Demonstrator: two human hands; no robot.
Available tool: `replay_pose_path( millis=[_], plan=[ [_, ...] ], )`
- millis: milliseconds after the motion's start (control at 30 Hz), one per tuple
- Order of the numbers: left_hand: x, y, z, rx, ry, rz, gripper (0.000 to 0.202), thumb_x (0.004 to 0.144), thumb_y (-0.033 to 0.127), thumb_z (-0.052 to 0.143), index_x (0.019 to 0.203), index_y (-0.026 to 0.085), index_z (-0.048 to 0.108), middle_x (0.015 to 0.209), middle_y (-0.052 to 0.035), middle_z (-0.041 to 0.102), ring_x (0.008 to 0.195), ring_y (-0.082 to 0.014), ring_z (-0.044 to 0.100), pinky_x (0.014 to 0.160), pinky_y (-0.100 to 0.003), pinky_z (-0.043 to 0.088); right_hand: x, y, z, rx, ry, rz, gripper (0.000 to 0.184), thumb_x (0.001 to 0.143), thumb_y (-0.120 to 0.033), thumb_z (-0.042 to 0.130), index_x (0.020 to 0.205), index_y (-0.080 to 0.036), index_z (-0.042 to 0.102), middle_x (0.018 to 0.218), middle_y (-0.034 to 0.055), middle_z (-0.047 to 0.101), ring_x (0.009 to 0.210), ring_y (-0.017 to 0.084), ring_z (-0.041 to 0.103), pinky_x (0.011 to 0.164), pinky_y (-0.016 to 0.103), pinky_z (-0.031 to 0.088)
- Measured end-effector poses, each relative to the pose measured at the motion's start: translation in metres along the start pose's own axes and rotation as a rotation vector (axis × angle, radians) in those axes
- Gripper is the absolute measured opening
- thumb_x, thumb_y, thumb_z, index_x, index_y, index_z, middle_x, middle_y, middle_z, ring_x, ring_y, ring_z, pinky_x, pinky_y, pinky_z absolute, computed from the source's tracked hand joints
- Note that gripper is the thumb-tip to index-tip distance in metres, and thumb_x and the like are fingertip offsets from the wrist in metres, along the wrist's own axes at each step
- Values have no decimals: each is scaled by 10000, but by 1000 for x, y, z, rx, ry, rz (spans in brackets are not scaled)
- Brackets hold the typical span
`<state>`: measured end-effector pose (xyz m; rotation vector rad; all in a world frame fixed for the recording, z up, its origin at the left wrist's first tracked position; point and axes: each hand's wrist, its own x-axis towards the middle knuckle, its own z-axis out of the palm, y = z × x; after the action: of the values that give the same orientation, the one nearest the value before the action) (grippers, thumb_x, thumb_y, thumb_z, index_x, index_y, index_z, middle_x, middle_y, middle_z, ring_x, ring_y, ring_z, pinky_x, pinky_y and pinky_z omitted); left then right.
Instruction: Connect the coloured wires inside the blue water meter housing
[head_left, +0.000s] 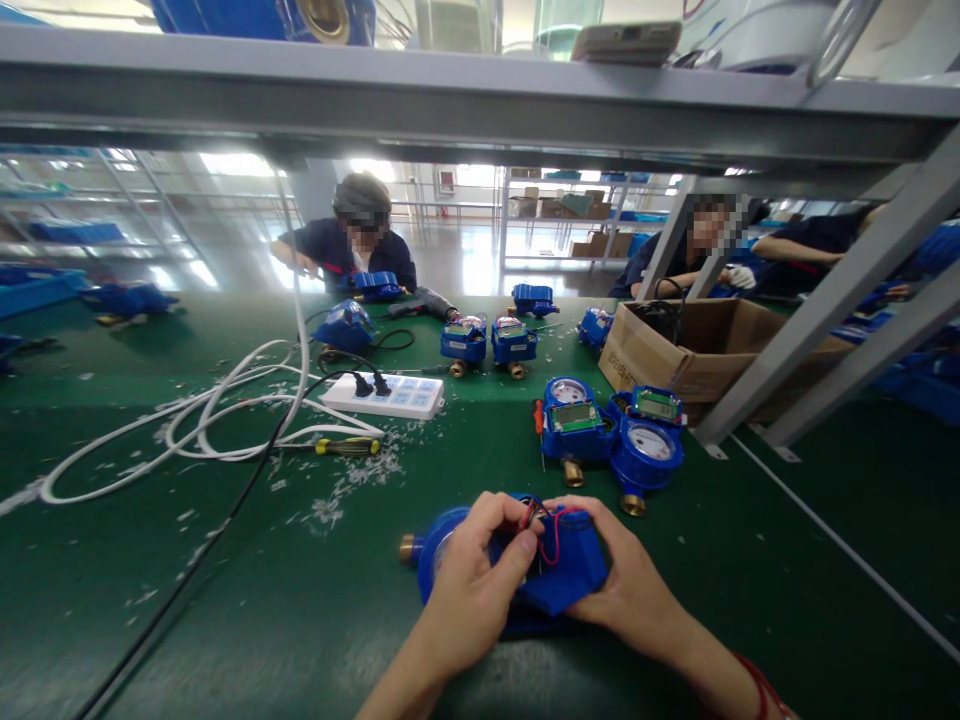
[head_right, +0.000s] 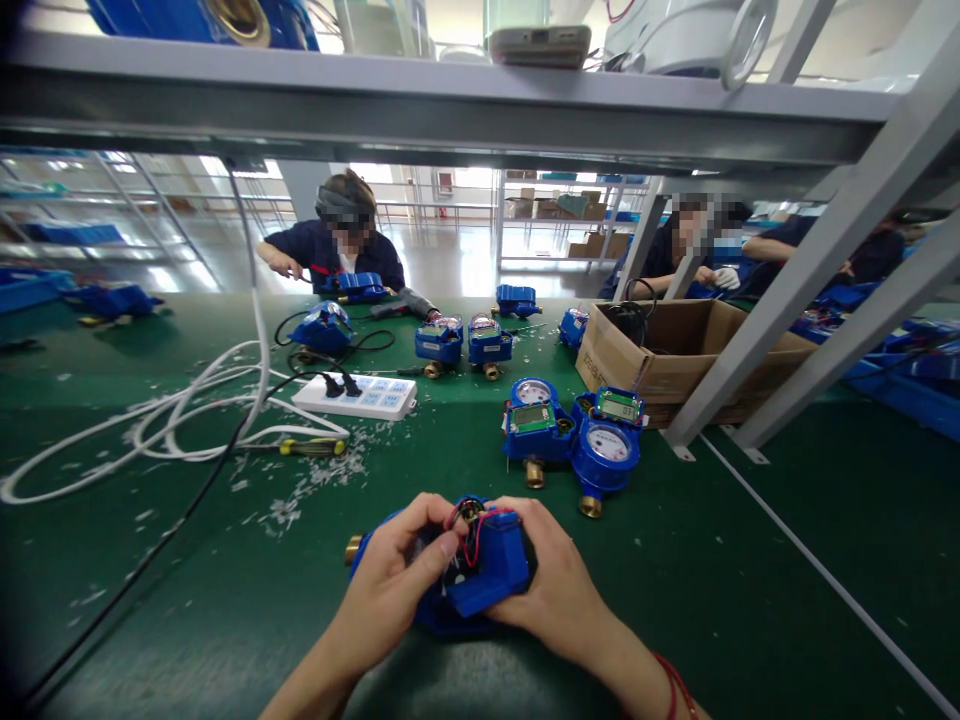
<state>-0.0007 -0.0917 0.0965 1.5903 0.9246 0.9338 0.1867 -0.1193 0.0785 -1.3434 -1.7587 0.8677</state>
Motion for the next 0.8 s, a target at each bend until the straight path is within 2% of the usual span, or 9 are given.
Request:
replay_pose_path(
  millis=[133,233,333,467,600,700,800],
  plan=[
    [2,-1,-4,-67,-29,-55,200,877,377,450,843,194,524,789,2,553,725,-113,503,663,-221,410,3,3,-9,371,-101,115,713,531,-265,829,1152,-271,479,1122,33,601,1021,235,570,885,329,433],
    [4,-3,-2,0,3,-69,200,891,382,414,862,202,493,775,7,558,711,-115,526,647,-224,420,6,4,-15,600,-189,127,687,543,-279,826,1155,-248,515,1092,37,618,1003,231,575,873,323,430],
    [9,-5,0,124,45,-44,139,901,334,387,960,233,460,770,19,550,696,-125,547,639,-242,418,9,8,-16,779,-248,158,720,534,-335,831,1170,-205,519,1077,66,622,971,237,587,850,341,440],
    [14,-9,-1,353,107,24,156,877,264,409,1018,252,473,833,-5,556,772,-172,535,695,-298,371,10,19,-12,853,-254,166,781,475,-442,838,1147,-183,534,999,68,652,911,235,615,815,335,461],
    [10,-11,-3,464,110,74,158,868,263,417,1007,242,490,872,-25,568,834,-200,529,735,-323,359,10,26,-6,880,-214,160,719,532,-480,803,1140,-202,540,991,52,664,869,202,632,789,299,473],
    [3,-6,-4,374,95,45,143,874,262,424,1009,239,465,855,-3,572,807,-158,549,731,-284,397,10,27,-4,888,-209,155,728,537,-489,799,1149,-198,535,1026,66,664,915,221,627,815,321,471],
    [-5,1,-5,124,60,-56,158,869,262,456,1025,235,443,826,18,577,769,-123,555,714,-246,419,12,28,-4,885,-226,152,779,513,-494,807,1177,-212,513,1092,72,649,982,244,610,863,354,455]
  ],
)
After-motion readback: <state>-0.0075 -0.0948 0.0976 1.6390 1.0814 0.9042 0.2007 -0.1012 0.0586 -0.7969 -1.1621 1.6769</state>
